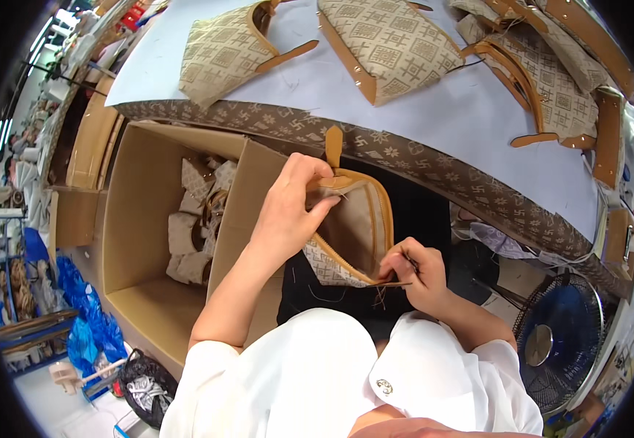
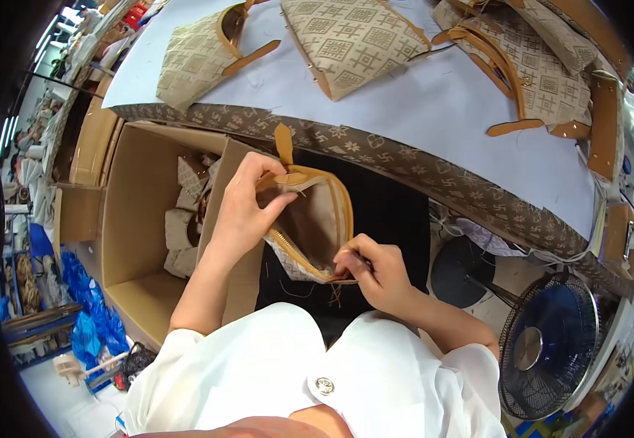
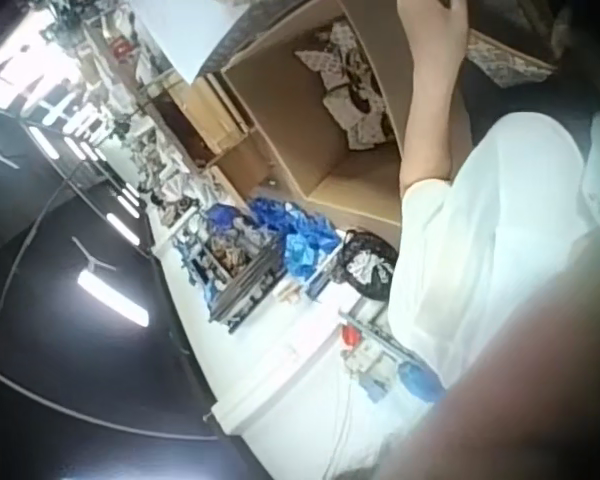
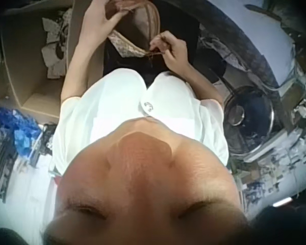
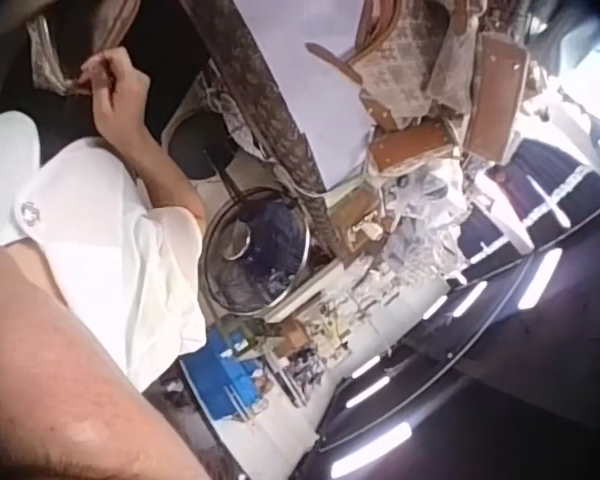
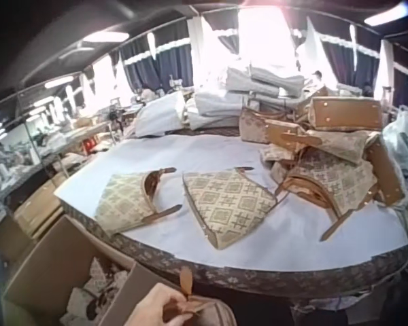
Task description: Inspecting manufactured handbags and using a small snip tool to trim loose threads from the interior and exterior.
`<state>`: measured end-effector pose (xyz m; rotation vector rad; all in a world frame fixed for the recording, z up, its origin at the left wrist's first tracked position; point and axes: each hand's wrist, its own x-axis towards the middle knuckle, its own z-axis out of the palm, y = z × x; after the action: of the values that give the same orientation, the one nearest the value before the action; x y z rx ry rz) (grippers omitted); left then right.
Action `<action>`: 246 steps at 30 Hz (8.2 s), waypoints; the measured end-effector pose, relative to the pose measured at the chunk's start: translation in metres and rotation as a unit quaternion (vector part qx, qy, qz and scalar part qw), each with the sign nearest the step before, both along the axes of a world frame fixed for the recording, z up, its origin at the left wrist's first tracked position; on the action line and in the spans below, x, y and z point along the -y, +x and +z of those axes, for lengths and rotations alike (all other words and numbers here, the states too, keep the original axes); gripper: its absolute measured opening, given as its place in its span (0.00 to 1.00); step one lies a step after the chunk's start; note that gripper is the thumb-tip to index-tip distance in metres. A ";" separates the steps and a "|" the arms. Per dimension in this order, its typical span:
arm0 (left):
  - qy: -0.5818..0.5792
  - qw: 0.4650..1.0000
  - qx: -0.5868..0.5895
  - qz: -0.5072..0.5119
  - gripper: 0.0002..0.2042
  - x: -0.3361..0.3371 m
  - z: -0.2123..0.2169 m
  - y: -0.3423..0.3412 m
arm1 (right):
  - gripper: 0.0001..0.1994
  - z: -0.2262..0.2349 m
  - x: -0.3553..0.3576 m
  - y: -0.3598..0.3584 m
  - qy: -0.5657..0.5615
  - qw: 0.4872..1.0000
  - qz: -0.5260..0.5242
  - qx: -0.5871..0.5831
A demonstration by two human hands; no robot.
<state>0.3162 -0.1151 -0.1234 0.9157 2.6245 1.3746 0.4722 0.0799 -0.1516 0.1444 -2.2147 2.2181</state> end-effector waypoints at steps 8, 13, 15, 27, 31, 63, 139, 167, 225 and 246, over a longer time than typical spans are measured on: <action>0.037 0.999 -0.011 -0.004 0.11 -0.002 -0.001 0.013 | 0.10 0.018 -0.004 -0.037 0.231 0.969 -0.068 -0.050; 0.062 0.996 0.051 0.032 0.10 -0.012 -0.003 0.014 | 0.14 0.004 -0.005 -0.071 0.405 0.894 -0.074 -0.177; 0.078 0.994 0.070 0.028 0.09 -0.013 -0.005 0.013 | 0.12 0.002 -0.002 -0.071 0.418 0.889 -0.078 -0.168; 0.120 0.984 0.128 0.034 0.13 -0.001 -0.033 -0.004 | 0.06 -0.010 -0.005 -0.099 0.213 0.961 0.031 -0.174; 0.123 0.987 0.064 0.077 0.14 0.011 -0.056 -0.023 | 0.05 0.008 -0.023 -0.085 -0.154 0.985 0.055 -0.054; 0.023 0.895 0.312 -0.317 0.16 0.015 -0.018 -0.061 | 0.09 -0.030 -0.020 -0.018 -0.161 0.986 -0.033 0.011; 0.058 0.967 -0.154 -0.192 0.18 -0.155 0.159 -0.161 | 0.17 0.204 -0.490 -0.123 -0.055 0.840 -0.538 -0.035; -0.047 0.998 0.036 0.022 0.22 0.015 0.025 0.022 | 0.15 0.003 -0.024 -0.035 0.042 0.986 -0.061 -0.152; -0.064 0.958 0.210 -0.187 0.09 -0.008 0.031 0.002 | 0.20 0.027 -0.037 -0.061 0.507 0.795 -0.010 -0.333; -0.002 0.966 0.199 -0.163 0.13 -0.009 0.017 0.003 | 0.23 0.047 -0.069 -0.085 0.534 0.736 0.069 -0.411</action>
<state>0.3193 -0.1066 -0.1064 0.9073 2.0758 1.3041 0.3876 0.1487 -0.1047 1.0359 -2.4718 0.3452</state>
